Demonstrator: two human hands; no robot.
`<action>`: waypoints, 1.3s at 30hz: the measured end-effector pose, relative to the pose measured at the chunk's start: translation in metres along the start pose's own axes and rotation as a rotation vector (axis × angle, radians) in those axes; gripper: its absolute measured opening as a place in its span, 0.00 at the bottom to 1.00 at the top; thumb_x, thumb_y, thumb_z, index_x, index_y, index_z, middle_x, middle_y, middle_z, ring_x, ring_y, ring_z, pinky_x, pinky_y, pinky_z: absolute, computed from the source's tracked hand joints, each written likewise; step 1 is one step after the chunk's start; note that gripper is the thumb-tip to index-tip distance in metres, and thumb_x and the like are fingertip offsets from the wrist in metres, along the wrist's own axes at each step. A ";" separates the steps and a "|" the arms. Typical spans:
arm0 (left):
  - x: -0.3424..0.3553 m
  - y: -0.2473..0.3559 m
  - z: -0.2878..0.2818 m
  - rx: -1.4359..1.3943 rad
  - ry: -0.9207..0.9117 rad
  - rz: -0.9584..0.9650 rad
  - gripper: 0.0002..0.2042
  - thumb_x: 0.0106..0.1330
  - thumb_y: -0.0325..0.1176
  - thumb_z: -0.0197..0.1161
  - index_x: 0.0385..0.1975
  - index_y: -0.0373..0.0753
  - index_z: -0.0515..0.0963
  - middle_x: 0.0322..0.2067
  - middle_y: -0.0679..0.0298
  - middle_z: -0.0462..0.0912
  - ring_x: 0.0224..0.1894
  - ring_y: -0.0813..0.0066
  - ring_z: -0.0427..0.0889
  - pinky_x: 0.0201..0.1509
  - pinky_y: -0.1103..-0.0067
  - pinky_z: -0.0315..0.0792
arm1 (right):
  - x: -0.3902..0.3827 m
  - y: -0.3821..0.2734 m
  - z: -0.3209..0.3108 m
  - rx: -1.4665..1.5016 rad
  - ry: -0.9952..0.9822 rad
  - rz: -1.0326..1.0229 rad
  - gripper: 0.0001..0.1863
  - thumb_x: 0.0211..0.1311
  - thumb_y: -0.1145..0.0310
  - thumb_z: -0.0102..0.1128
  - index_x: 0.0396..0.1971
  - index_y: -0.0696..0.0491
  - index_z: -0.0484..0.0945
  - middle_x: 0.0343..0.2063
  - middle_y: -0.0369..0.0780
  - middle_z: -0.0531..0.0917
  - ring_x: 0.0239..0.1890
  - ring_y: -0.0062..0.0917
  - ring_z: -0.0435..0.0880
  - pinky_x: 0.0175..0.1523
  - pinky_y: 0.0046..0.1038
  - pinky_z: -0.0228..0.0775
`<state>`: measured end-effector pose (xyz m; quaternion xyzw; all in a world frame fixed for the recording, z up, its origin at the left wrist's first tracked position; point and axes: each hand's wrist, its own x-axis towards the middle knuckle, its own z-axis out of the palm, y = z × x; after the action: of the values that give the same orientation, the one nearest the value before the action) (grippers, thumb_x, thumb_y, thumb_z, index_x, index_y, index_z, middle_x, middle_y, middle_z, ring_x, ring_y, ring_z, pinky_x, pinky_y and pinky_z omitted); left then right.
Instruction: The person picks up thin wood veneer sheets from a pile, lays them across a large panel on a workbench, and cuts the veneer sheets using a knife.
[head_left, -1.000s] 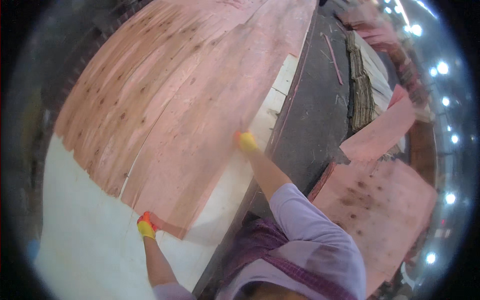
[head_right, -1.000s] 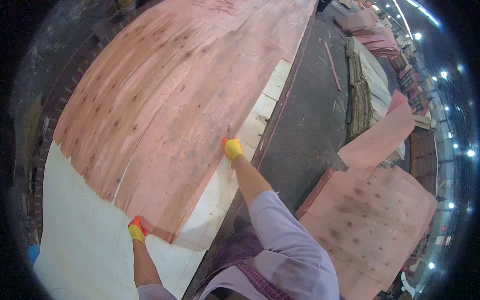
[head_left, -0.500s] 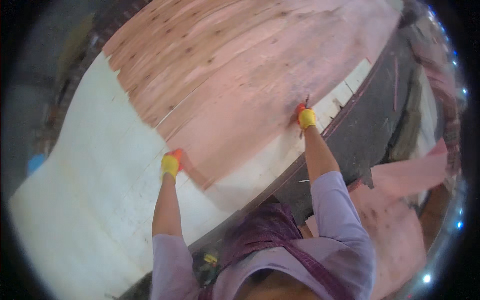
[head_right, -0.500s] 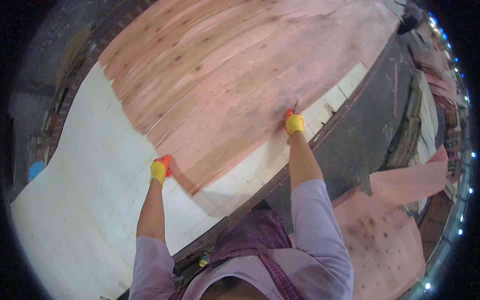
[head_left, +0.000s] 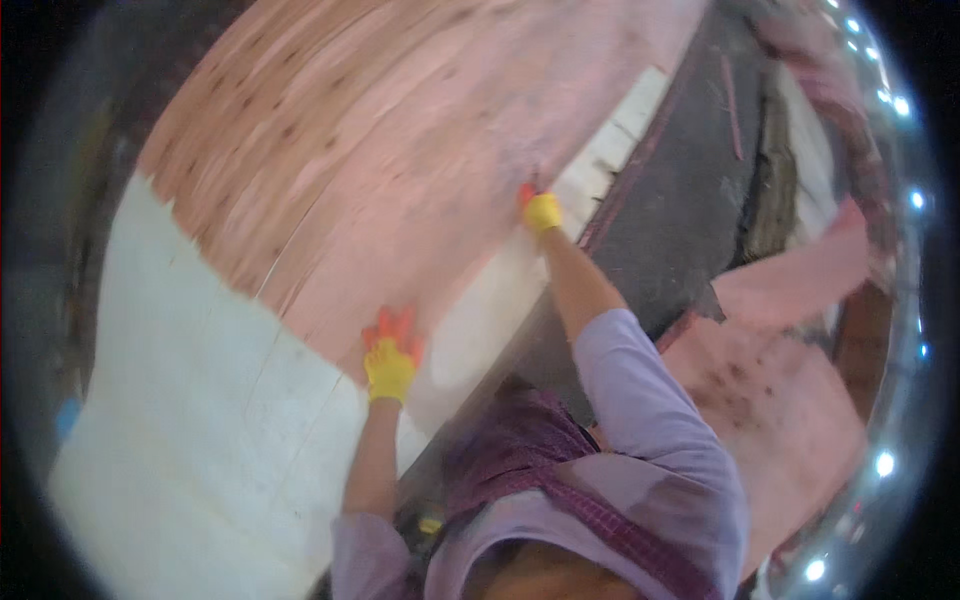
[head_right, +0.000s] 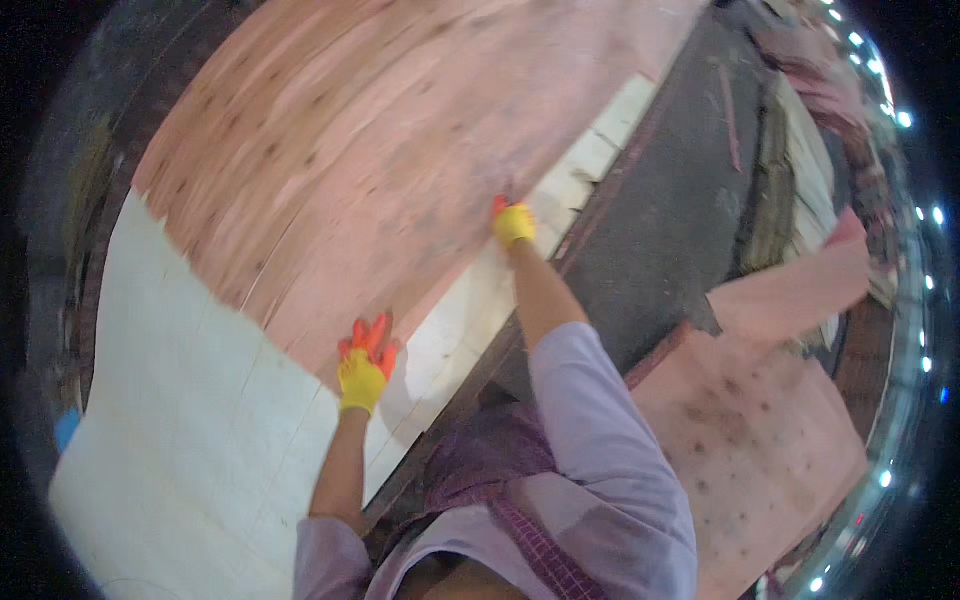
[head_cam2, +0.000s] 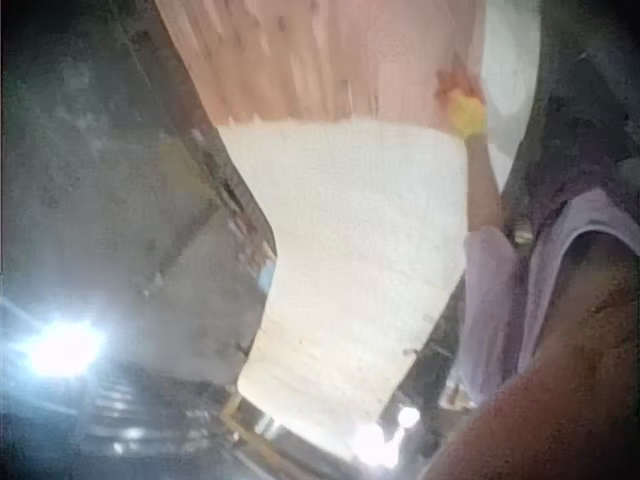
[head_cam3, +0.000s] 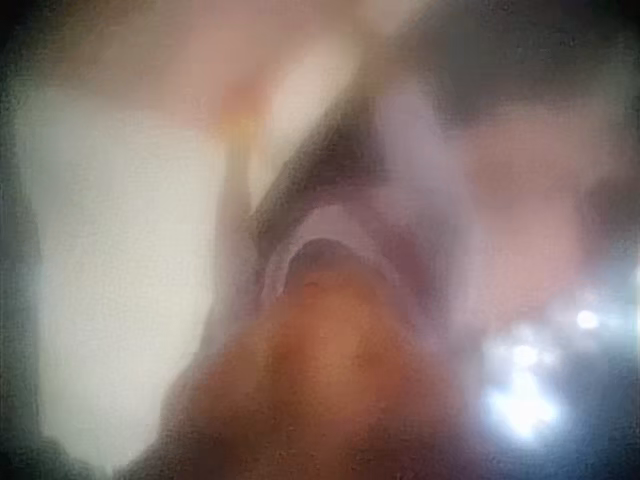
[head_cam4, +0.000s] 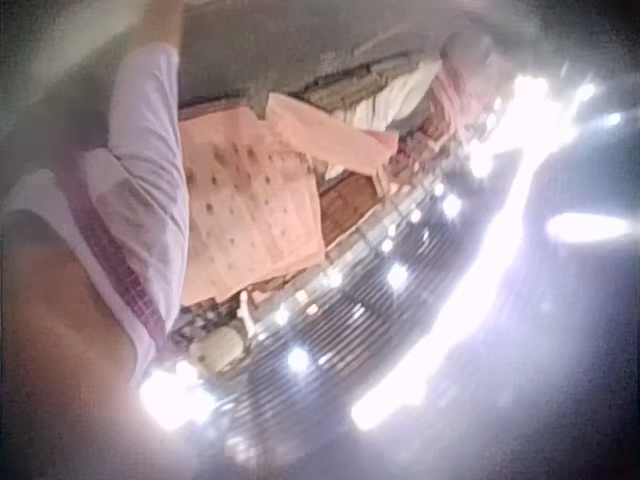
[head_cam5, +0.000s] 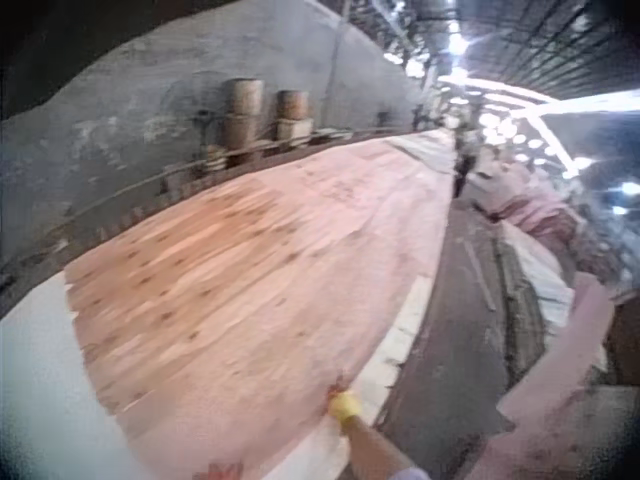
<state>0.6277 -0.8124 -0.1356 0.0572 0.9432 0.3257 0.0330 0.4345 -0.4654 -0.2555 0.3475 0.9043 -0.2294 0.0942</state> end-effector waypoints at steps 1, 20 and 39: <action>-0.008 0.017 0.016 0.160 -0.070 -0.067 0.24 0.52 0.39 0.59 0.53 0.57 0.68 0.54 0.42 0.61 0.54 0.36 0.61 0.52 0.58 0.64 | -0.010 -0.008 -0.022 -0.030 0.010 -0.029 0.37 0.58 0.39 0.33 0.40 0.63 0.70 0.41 0.55 0.75 0.47 0.43 0.74 0.53 0.36 0.63; 0.025 0.041 0.033 0.401 -0.301 -0.272 0.32 0.52 0.39 0.59 0.59 0.65 0.58 0.58 0.46 0.57 0.51 0.50 0.70 0.50 0.68 0.67 | -0.247 0.259 -0.140 0.974 -0.684 0.194 0.17 0.55 0.62 0.56 0.45 0.50 0.72 0.24 0.36 0.78 0.17 0.19 0.71 0.19 0.21 0.61; 0.016 0.221 0.259 -0.114 0.024 -0.142 0.24 0.59 0.24 0.48 0.58 0.48 0.64 0.22 0.71 0.69 0.22 0.80 0.67 0.29 0.85 0.65 | -0.337 0.655 -0.236 1.518 0.318 1.242 0.10 0.54 0.66 0.50 0.38 0.46 0.70 0.18 0.39 0.75 0.10 0.28 0.70 0.12 0.31 0.61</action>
<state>0.6566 -0.4794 -0.2034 -0.0159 0.9252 0.3762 0.0478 1.1214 -0.1216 -0.1660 0.7545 0.1770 -0.6081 -0.1723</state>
